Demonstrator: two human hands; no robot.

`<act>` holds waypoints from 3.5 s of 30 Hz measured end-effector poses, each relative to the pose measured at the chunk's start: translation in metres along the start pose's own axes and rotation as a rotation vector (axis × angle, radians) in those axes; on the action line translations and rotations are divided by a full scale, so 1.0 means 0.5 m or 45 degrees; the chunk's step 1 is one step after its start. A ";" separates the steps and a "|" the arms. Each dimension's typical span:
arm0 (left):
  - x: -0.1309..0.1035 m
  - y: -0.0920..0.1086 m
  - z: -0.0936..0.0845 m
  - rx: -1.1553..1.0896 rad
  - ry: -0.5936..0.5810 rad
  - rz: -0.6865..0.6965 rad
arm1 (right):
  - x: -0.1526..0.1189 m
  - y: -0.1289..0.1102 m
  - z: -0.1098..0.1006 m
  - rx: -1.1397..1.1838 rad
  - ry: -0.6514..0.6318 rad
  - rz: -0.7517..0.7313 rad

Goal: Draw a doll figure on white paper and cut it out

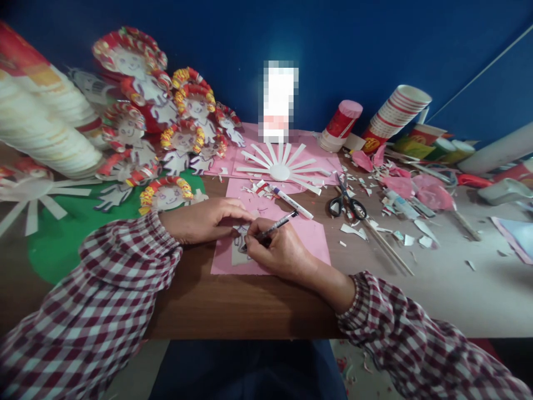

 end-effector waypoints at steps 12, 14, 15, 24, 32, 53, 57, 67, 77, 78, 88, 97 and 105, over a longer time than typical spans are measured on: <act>0.003 0.004 -0.001 0.003 0.006 0.023 | 0.000 0.000 -0.015 0.290 0.001 0.067; 0.003 0.004 -0.001 -0.004 -0.002 0.032 | -0.004 0.006 -0.020 0.447 -0.008 0.071; 0.003 0.004 -0.001 -0.007 -0.006 0.032 | -0.006 0.009 -0.023 0.504 0.002 0.058; 0.007 0.000 0.001 0.024 -0.036 -0.085 | -0.043 -0.014 -0.068 -0.237 0.105 -0.186; 0.004 0.010 -0.004 -0.091 -0.028 -0.108 | -0.060 0.015 -0.048 -1.088 0.011 -0.441; 0.006 0.012 0.009 -0.022 -0.004 -0.124 | -0.047 0.012 -0.039 -1.207 -0.064 -0.343; 0.011 0.008 0.014 -0.049 0.010 -0.150 | -0.048 0.014 -0.039 -1.196 -0.079 -0.341; 0.013 0.004 0.016 -0.030 0.006 -0.127 | -0.050 0.008 -0.056 -1.024 -0.078 -0.348; 0.015 0.001 0.017 -0.018 0.019 -0.116 | -0.031 0.022 -0.071 0.300 0.116 -0.064; 0.014 0.000 0.017 -0.019 0.021 -0.106 | -0.027 0.021 -0.060 0.285 0.089 -0.050; 0.013 0.004 0.016 -0.003 0.022 -0.103 | -0.032 0.028 -0.015 0.165 -0.110 0.056; 0.014 0.004 0.016 0.012 -0.011 -0.106 | -0.031 0.024 -0.011 0.160 -0.130 0.048; 0.013 0.004 0.016 -0.008 -0.009 -0.105 | -0.031 0.014 -0.016 0.098 -0.137 0.050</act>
Point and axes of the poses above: each hand's wrist, its own x-axis towards the middle knuckle, its own z-axis out of the palm, y = z × x, the point moved 3 cm from there along x, towards the middle knuckle, and after that the axes turned 9 degrees about -y, right-handed, at the moved point
